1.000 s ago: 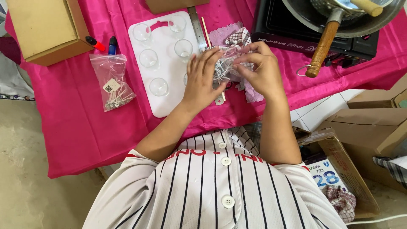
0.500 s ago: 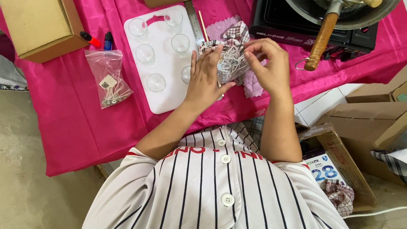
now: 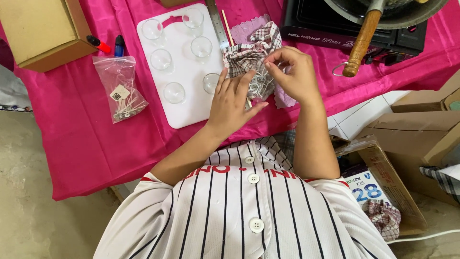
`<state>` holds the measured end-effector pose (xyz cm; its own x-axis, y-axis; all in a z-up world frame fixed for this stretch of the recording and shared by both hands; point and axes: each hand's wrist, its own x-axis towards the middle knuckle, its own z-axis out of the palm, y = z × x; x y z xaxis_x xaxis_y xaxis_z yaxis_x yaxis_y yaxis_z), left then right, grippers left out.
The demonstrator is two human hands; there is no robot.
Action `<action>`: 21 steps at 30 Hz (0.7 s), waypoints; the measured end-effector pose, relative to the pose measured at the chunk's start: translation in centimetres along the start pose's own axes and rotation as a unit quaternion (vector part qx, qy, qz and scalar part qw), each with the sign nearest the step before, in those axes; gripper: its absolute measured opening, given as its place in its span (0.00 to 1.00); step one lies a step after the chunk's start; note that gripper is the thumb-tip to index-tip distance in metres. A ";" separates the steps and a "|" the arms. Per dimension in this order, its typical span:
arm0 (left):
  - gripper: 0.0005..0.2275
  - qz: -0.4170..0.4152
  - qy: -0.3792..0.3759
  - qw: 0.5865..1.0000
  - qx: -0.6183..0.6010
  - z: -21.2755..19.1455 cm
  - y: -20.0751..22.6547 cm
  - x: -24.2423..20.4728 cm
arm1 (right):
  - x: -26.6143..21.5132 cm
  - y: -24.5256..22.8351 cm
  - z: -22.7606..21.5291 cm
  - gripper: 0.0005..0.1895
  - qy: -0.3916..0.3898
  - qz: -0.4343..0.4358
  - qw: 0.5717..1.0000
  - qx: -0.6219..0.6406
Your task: Placing candle wicks into small glass containers arranged in a tray.
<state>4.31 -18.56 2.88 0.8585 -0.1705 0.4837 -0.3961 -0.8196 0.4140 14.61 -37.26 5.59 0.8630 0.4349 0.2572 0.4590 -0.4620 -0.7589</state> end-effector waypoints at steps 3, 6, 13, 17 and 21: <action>0.30 0.019 -0.016 1.000 -0.008 0.4 0.4 -0.9 | -0.1 0.2 -0.3 0.03 -0.027 0.004 0.999 0.020; 0.20 0.016 -0.036 0.994 -0.098 0.3 1.2 -1.3 | -0.3 -0.3 -0.9 0.02 -0.081 0.046 0.995 0.020; 0.18 -0.021 -0.085 0.980 -0.179 0.3 1.7 -1.7 | -1.3 1.1 -0.9 0.01 -0.127 0.044 0.991 0.008; 0.18 -0.028 -0.128 0.974 -0.185 1.2 1.2 -1.2 | -1.3 2.3 0.4 0.01 -0.098 0.091 0.991 0.026; 0.19 -0.047 -0.154 0.975 -0.156 2.1 0.8 -0.8 | -1.0 3.2 1.4 0.03 -0.033 0.080 0.994 0.066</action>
<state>4.04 -20.23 1.21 0.9341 -0.2977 0.1973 -0.3488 -0.6423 0.6825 14.91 -38.11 2.06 0.9047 0.4164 0.0899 0.2816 -0.4263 -0.8596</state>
